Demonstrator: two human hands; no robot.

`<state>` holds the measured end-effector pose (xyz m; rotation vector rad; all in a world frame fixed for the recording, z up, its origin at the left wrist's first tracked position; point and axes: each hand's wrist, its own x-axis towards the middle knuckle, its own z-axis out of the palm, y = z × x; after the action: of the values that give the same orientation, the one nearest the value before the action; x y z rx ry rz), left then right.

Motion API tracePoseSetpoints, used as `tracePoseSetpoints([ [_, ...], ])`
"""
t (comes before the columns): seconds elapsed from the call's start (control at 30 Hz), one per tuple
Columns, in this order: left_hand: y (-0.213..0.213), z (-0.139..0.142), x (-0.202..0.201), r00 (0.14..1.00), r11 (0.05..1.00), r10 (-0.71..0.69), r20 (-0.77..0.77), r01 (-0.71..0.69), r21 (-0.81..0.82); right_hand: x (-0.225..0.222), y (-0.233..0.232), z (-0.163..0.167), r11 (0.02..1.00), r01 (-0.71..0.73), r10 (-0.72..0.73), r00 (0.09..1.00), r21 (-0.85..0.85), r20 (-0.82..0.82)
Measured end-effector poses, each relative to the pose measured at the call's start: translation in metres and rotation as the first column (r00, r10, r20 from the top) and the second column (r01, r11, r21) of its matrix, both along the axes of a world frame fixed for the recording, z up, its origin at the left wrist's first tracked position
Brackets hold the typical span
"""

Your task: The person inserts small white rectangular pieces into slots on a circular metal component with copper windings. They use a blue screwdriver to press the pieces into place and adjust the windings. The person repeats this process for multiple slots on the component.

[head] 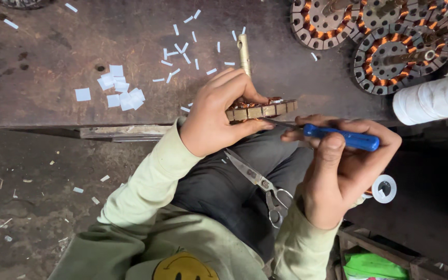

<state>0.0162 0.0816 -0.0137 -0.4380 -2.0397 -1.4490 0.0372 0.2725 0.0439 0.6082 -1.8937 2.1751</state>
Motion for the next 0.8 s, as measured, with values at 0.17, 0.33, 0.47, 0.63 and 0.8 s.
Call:
tracePoseSetpoints([
  [0.17,-0.001,-0.002,-0.004,0.999,1.000,-0.010,0.031,0.009,0.023,-0.032,0.001,-0.021,0.976,-0.135,0.130,0.991,-0.172,-0.039],
  [0.33,0.001,0.002,-0.005,0.999,1.000,-0.017,0.028,0.017,-0.005,-0.024,0.017,-0.009,0.998,-0.056,0.058,0.984,0.017,-0.168],
  [0.47,0.002,0.004,-0.001,0.999,1.000,-0.011,0.031,0.012,-0.016,-0.014,0.026,0.004,0.999,0.033,-0.029,0.983,0.020,-0.179],
  [0.63,0.002,0.002,-0.001,1.000,1.000,-0.018,0.012,0.019,-0.023,-0.023,0.032,0.003,0.998,0.058,-0.056,0.991,0.010,-0.122],
  [0.8,0.001,-0.001,-0.004,1.000,1.000,-0.019,-0.009,0.019,-0.007,-0.032,0.032,-0.001,0.999,0.002,0.001,0.995,0.038,-0.097],
])
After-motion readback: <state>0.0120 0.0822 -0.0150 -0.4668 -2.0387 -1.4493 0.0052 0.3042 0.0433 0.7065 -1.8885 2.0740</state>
